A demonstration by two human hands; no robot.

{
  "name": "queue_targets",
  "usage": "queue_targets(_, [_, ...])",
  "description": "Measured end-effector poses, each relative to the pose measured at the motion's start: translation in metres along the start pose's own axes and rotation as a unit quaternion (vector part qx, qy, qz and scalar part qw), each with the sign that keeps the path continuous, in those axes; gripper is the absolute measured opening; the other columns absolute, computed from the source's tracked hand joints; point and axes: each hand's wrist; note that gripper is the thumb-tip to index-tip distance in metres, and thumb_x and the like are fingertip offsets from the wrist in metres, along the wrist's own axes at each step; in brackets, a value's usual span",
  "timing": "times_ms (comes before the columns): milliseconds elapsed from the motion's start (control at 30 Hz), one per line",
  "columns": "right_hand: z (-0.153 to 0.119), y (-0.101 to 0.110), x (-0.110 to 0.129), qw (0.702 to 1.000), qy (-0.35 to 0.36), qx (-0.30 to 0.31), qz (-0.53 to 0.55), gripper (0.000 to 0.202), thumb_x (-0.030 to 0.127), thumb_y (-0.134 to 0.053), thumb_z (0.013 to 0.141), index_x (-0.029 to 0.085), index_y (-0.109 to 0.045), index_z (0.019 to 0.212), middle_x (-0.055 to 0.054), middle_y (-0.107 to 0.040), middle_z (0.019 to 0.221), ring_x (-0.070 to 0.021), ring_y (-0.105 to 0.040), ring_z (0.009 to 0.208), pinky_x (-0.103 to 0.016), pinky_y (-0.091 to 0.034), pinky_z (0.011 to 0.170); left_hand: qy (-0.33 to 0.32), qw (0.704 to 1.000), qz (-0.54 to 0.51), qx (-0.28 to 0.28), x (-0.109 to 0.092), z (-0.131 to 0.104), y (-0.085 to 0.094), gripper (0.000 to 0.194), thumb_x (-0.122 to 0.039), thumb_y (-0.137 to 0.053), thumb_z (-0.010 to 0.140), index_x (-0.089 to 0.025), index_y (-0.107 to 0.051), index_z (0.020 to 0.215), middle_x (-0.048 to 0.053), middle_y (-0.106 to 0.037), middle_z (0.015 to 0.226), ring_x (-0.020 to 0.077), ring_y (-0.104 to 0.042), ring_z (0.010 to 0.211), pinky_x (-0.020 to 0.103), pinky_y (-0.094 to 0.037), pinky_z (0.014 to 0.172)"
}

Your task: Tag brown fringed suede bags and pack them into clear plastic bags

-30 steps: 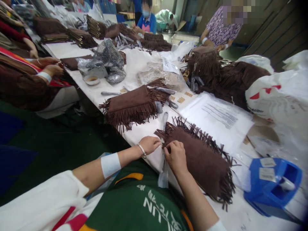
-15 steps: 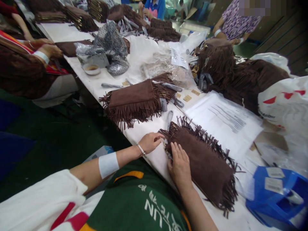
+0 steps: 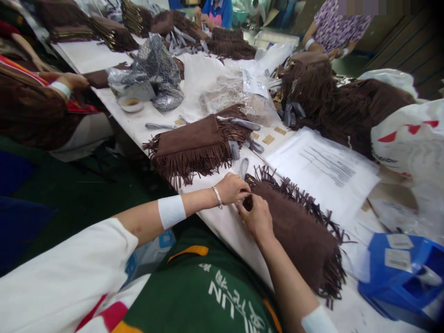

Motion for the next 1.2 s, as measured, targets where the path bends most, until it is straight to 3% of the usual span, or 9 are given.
queue_targets(133, [0.026, 0.004, -0.012, 0.993, -0.076, 0.008, 0.096, 0.037, 0.049, -0.058, 0.075, 0.012, -0.067, 0.077, -0.008, -0.065, 0.069, -0.0207, -0.058, 0.066, -0.032, -0.042, 0.062, -0.058, 0.997, -0.015, 0.057, 0.007, 0.032, 0.001, 0.021, -0.019, -0.054, 0.088, -0.016, -0.066, 0.106, 0.004, -0.067, 0.099, 0.0149, -0.059, 0.091, 0.025, -0.043, 0.085])
queue_targets(300, [0.027, 0.011, -0.02, 0.97, -0.108, -0.015, 0.219, 0.044, 0.055, -0.06, 0.072, 0.012, -0.065, 0.08, -0.003, -0.065, 0.07, -0.0121, -0.053, 0.058, -0.023, -0.04, 0.052, -0.077, 0.992, 0.073, 0.07, 0.044, 0.035, 0.002, 0.032, 0.002, -0.054, 0.075, -0.013, -0.065, 0.1, 0.012, -0.06, 0.116, 0.0305, -0.039, 0.126, 0.05, -0.025, 0.108])
queue_targets(400, [0.025, 0.016, -0.017, 0.958, -0.112, -0.027, 0.262, 0.049, 0.055, -0.056, 0.077, 0.012, -0.064, 0.099, -0.008, -0.069, 0.086, -0.0157, -0.062, 0.07, -0.025, -0.047, 0.058, -0.155, 0.97, 0.173, 0.077, 0.048, 0.022, 0.008, 0.026, 0.0, -0.05, 0.081, -0.014, -0.064, 0.097, 0.012, -0.056, 0.12, 0.0282, -0.026, 0.135, 0.052, -0.015, 0.113])
queue_targets(500, [0.017, 0.025, -0.014, 0.956, -0.097, -0.047, 0.274, 0.057, 0.046, -0.057, 0.08, 0.016, -0.049, 0.128, -0.01, -0.066, 0.111, -0.0195, -0.063, 0.096, -0.033, -0.051, 0.082, -0.2, 0.943, 0.259, 0.055, 0.039, 0.004, 0.021, 0.022, -0.007, -0.042, 0.089, -0.013, -0.062, 0.096, 0.013, -0.058, 0.112, 0.0247, -0.036, 0.128, 0.046, -0.019, 0.114])
queue_targets(667, [-0.026, 0.031, -0.02, 0.99, 0.104, -0.098, 0.018, 0.05, 0.038, -0.055, 0.086, 0.024, -0.046, 0.133, -0.008, -0.056, 0.129, -0.0217, -0.049, 0.122, -0.042, -0.037, 0.106, -0.137, 0.95, 0.275, 0.055, 0.028, -0.047, 0.031, 0.023, -0.01, -0.039, 0.092, -0.014, -0.061, 0.093, 0.008, -0.059, 0.078, 0.0205, -0.051, 0.09, 0.041, -0.027, 0.109])
queue_targets(800, [-0.061, 0.017, -0.032, 0.952, 0.233, 0.002, -0.198, 0.053, 0.034, -0.053, 0.086, 0.019, -0.043, 0.136, -0.008, -0.05, 0.138, -0.0249, -0.037, 0.133, -0.047, -0.03, 0.111, -0.08, 0.976, 0.185, 0.087, 0.019, -0.089, 0.029, 0.009, -0.017, -0.053, 0.087, -0.015, -0.062, 0.087, 0.008, -0.06, 0.083, 0.0208, -0.051, 0.092, 0.044, -0.028, 0.107])
queue_targets(900, [-0.072, 0.01, -0.039, 0.933, 0.224, 0.013, -0.282, 0.058, 0.017, -0.047, 0.084, 0.017, -0.035, 0.141, -0.009, -0.038, 0.146, -0.0245, -0.031, 0.136, -0.045, -0.028, 0.112, -0.032, 0.992, 0.041, 0.111, 0.009, -0.096, 0.023, 0.019, -0.032, -0.062, 0.084, -0.018, -0.064, 0.096, 0.007, -0.063, 0.093, 0.02, -0.054, 0.095, 0.038, -0.034, 0.102])
queue_targets(1000, [-0.073, 0.01, -0.042, 0.923, 0.202, -0.003, -0.326, 0.063, 0.007, -0.043, 0.08, 0.015, -0.034, 0.142, -0.011, -0.035, 0.148, -0.0284, -0.029, 0.137, -0.048, -0.03, 0.11, 0.101, 0.99, -0.074, 0.067, 0.001, -0.084, 0.01, 0.024, -0.033, -0.058, 0.087, -0.016, -0.063, 0.102, 0.007, -0.063, 0.099, 0.0191, -0.056, 0.093, 0.033, -0.04, 0.094])
queue_targets(1200, [-0.063, 0.028, -0.042, 0.946, 0.188, 0.005, -0.266, 0.055, 0.005, -0.04, 0.081, 0.017, -0.047, 0.133, -0.007, -0.055, 0.133, -0.0211, -0.05, 0.122, -0.038, -0.044, 0.101, 0.198, 0.961, -0.18, 0.065, -0.007, -0.067, -0.01, 0.03, -0.029, -0.042, 0.091, -0.012, -0.067, 0.089, 0.007, -0.062, 0.082, 0.0171, -0.058, 0.08, 0.026, -0.046, 0.077])
Point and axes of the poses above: each hand's wrist, its own z-axis towards the middle knuckle, its own y-axis out of the back of the hand, x = y × z
